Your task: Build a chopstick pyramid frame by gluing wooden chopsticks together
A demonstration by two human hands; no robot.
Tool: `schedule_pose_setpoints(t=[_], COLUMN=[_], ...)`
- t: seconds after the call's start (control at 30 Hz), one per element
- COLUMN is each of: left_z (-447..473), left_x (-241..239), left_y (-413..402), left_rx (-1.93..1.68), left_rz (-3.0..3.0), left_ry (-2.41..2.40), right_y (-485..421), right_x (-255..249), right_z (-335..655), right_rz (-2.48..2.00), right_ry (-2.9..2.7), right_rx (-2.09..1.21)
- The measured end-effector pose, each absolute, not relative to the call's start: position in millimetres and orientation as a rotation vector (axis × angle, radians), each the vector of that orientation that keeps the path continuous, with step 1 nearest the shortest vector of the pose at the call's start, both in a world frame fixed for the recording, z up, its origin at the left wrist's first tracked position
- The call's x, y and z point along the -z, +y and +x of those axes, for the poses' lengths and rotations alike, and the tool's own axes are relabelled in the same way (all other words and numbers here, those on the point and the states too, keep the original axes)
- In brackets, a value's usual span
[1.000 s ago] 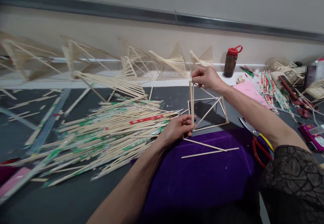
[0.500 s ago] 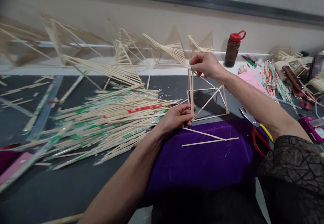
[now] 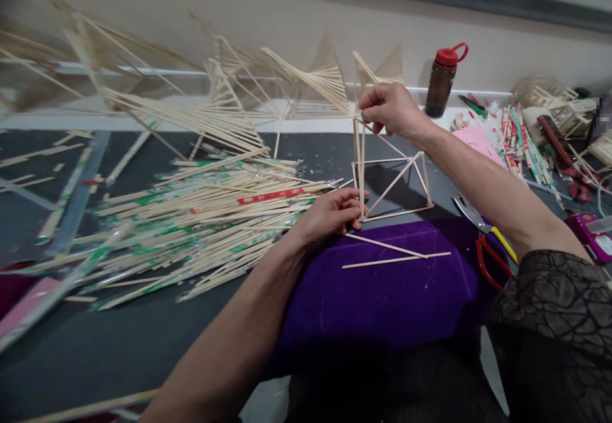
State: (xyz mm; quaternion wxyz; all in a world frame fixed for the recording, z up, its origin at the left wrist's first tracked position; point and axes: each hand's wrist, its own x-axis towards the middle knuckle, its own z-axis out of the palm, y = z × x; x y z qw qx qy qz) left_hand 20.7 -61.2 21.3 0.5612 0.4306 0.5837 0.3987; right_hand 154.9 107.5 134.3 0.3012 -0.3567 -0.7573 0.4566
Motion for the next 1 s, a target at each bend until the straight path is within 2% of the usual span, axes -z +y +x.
schedule_pose_setpoints(t=[1.0], left_z=[22.3], left_x=[-22.6], left_y=[-62.4], left_rx=[-0.911], left_rz=[1.043], left_ry=[1.388], right_y=[114.5], right_x=[-124.6], right_z=[155.8], right_rz=[-0.834], right_ry=[-2.008], right_rx=[-1.239])
